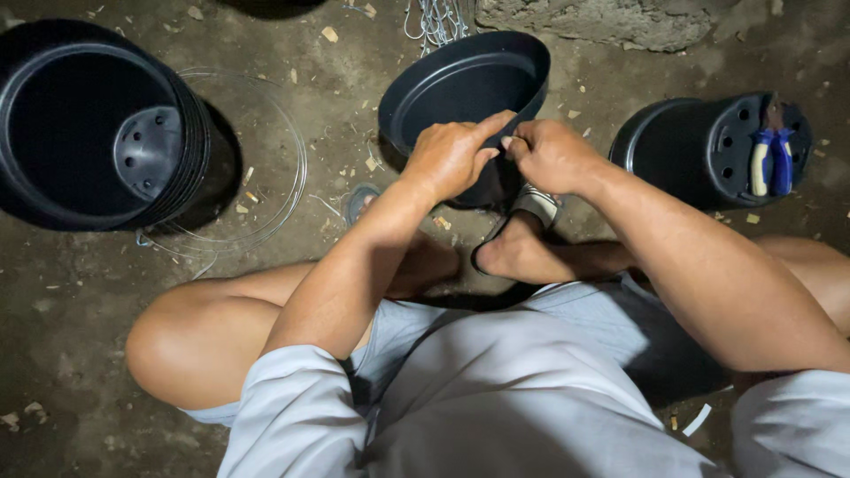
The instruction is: The person sits on the floor and repeatedly attaches metal hooks to the rims of black plastic pots. They pick up a pot, insert a hook into a hole on the rim, and then place the pot back onto a stack. The process is repeated for multiple pots.
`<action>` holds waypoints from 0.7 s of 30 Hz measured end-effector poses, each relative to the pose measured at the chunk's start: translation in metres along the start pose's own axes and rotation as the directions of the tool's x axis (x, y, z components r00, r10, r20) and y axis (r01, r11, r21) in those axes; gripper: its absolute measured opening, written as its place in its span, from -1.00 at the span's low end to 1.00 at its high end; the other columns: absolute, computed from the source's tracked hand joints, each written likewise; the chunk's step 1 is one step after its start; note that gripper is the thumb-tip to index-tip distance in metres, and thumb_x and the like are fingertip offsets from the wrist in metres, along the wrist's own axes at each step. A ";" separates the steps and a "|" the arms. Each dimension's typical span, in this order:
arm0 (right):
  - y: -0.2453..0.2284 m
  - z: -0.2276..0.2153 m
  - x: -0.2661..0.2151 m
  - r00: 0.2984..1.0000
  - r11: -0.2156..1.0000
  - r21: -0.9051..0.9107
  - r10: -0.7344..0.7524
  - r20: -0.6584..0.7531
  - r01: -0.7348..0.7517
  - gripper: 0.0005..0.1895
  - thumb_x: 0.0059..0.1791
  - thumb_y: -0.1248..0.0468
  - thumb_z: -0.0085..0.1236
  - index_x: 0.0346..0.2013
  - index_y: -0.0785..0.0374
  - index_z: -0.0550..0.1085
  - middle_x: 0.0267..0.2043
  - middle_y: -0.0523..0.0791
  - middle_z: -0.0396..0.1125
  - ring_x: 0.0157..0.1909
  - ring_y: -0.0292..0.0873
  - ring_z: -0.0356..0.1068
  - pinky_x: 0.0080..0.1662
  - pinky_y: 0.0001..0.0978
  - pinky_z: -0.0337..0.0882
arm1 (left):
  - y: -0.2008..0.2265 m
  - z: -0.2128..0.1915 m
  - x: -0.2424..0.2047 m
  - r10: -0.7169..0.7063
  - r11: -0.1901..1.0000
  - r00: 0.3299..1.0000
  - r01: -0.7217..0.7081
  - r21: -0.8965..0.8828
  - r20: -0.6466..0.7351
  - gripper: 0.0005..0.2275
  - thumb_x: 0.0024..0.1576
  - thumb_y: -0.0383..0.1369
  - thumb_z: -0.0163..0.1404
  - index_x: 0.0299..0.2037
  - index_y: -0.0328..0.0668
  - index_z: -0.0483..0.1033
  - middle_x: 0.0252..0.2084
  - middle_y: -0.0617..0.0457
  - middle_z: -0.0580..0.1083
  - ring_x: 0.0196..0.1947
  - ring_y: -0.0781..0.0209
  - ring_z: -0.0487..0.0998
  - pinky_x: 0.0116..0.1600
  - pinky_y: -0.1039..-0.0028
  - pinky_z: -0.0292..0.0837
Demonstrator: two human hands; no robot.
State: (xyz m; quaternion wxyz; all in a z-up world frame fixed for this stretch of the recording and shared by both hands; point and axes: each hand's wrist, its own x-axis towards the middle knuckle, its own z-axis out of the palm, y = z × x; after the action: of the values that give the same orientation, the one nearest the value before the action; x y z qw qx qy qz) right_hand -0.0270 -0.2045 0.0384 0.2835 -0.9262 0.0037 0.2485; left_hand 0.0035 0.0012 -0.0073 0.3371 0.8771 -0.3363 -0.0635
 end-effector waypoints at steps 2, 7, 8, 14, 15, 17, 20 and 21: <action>0.009 -0.007 -0.008 0.967 0.957 0.206 0.166 0.192 -0.205 -0.60 0.14 0.00 -0.08 -0.18 0.19 0.62 -0.40 0.17 0.36 -0.44 0.15 0.36 -0.27 0.01 0.34 | -0.014 -0.007 0.003 -0.238 0.971 0.970 0.236 -0.046 -0.050 -0.57 0.21 -0.26 0.10 0.32 0.15 0.41 -0.08 -0.19 0.59 -0.10 -0.25 0.61 0.00 0.04 0.50; 0.055 -0.019 -0.060 0.988 0.991 0.031 0.127 0.085 -0.130 -0.62 0.12 0.03 -0.08 -0.22 0.25 0.56 -0.51 0.01 0.39 -0.44 -0.08 0.35 -0.28 -0.20 0.36 | -0.075 -0.044 -0.009 -0.359 0.921 0.914 0.315 -0.229 -0.189 -0.48 0.12 -0.30 0.20 0.31 -0.11 0.39 0.06 -0.30 0.54 0.11 -0.24 0.55 0.17 0.18 0.45; 0.063 -0.016 -0.062 0.990 0.989 0.070 0.122 0.077 -0.127 -0.63 0.12 0.05 -0.07 -0.23 0.27 0.55 -0.50 -0.01 0.39 -0.43 -0.09 0.35 -0.28 -0.20 0.36 | -0.076 -0.045 -0.011 -0.303 0.940 0.930 0.256 -0.227 -0.206 -0.49 0.12 -0.31 0.22 0.30 -0.15 0.39 0.08 -0.32 0.53 0.13 -0.24 0.54 0.19 0.18 0.44; 0.100 0.023 -0.055 0.978 0.967 0.161 0.185 0.095 -0.199 -0.64 0.12 0.06 0.01 -0.15 0.32 0.55 -0.33 0.15 0.44 -0.34 0.04 0.41 -0.21 -0.07 0.40 | -0.022 -0.084 0.003 -0.133 0.987 0.959 0.104 -0.125 -0.250 -0.55 0.13 -0.30 0.26 0.21 -0.17 0.46 0.06 -0.30 0.55 0.08 -0.29 0.56 0.14 0.14 0.47; 0.101 0.028 -0.053 0.995 0.989 0.119 0.086 0.059 -0.093 -0.65 0.09 0.07 0.03 -0.10 0.29 0.56 -0.26 0.15 0.47 -0.26 0.07 0.47 -0.15 -0.09 0.43 | -0.009 -0.098 0.004 -0.104 0.994 0.958 0.088 -0.071 -0.268 -0.56 0.14 -0.29 0.26 0.21 -0.15 0.48 0.03 -0.28 0.56 0.05 -0.30 0.57 0.11 0.11 0.47; 0.104 0.033 -0.050 0.999 0.999 0.023 -0.040 0.029 0.039 -0.64 0.05 0.08 0.04 -0.03 0.26 0.56 -0.15 0.16 0.49 -0.13 0.16 0.50 -0.05 -0.06 0.46 | 0.014 -0.127 0.007 0.015 1.000 0.935 -0.008 0.022 -0.354 -0.59 0.18 -0.31 0.23 0.23 -0.14 0.49 0.02 -0.25 0.57 0.01 -0.30 0.58 0.07 0.11 0.49; 0.103 0.036 -0.046 0.997 0.992 -0.102 -0.065 0.047 0.070 -0.60 0.05 0.05 0.02 0.03 0.22 0.54 -0.08 0.21 0.46 -0.02 0.30 0.46 0.02 0.04 0.44 | 0.033 -0.165 0.015 0.247 0.959 0.833 -0.138 0.246 -0.496 -0.72 0.25 -0.36 0.20 0.13 -0.17 0.53 -0.08 -0.20 0.57 -0.11 -0.25 0.60 -0.06 0.12 0.50; 0.102 0.035 -0.045 0.997 0.991 -0.126 -0.043 0.058 0.050 -0.60 0.05 0.04 0.01 0.04 0.20 0.53 -0.10 0.21 0.46 -0.03 0.31 0.45 0.01 0.07 0.43 | 0.031 -0.177 0.022 0.299 0.924 0.804 -0.109 0.367 -0.514 -0.81 0.25 -0.34 0.23 0.00 -0.15 0.58 -0.20 -0.19 0.57 -0.22 -0.24 0.59 -0.15 0.11 0.48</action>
State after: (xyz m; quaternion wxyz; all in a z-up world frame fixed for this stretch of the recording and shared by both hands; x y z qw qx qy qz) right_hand -0.0978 -0.2780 -0.0195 0.2298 -0.9350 -0.0415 0.2669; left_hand 0.0635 0.0672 0.1499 0.2790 0.8574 -0.3217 0.2890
